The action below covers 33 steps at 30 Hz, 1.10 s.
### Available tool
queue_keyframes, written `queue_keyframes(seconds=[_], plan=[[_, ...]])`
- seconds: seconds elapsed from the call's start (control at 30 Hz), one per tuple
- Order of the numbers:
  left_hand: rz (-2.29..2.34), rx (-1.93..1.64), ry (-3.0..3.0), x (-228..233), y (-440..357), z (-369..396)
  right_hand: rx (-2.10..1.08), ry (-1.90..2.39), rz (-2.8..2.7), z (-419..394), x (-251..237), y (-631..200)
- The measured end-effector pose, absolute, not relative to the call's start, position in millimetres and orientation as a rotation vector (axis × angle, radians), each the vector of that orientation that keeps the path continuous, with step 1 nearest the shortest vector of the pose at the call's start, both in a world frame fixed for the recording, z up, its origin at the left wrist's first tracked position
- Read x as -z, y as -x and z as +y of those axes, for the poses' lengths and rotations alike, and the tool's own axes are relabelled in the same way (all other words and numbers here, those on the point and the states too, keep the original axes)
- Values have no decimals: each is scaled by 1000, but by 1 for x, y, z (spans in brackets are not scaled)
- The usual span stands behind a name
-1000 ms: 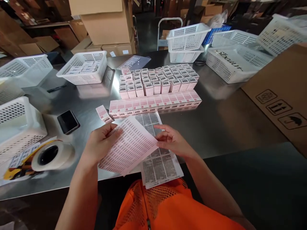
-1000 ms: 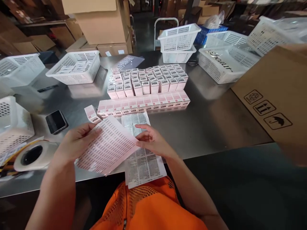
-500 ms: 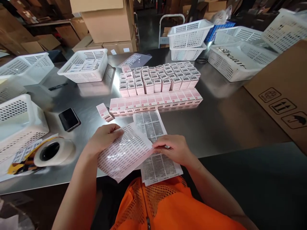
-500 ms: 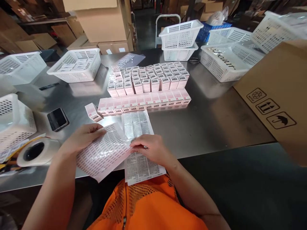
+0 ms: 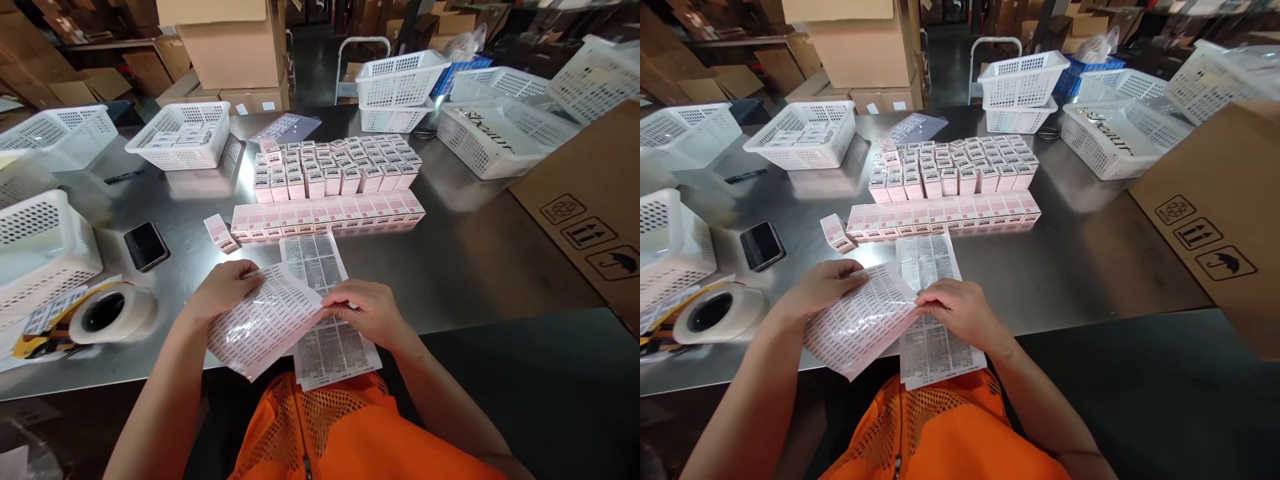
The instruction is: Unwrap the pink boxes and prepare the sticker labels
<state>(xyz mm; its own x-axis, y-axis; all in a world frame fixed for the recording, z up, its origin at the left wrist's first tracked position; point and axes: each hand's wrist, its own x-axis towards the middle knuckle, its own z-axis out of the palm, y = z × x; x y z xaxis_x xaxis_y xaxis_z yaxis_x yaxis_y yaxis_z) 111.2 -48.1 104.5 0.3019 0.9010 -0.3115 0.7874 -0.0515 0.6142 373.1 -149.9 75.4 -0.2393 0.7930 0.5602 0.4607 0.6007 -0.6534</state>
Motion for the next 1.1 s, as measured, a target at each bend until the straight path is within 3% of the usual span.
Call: queue_keyframes(seconds=[0.23, 0.8, 0.93, 1.1], plan=[[1503, -240, -1820, -108, -106, -47, -213, 901, -1881, -153, -76, -367], [1448, -271, -1595, -86, -94, -40, -115, 957, -1932, -160, -57, -363], [1415, -295, -1576, -78, -94, -37, -285, 1008, -1848, -160, -58, -359], [1389, -327, -1612, -73, -90, -33, -832, 1176, -1400, -161, -60, -352]])
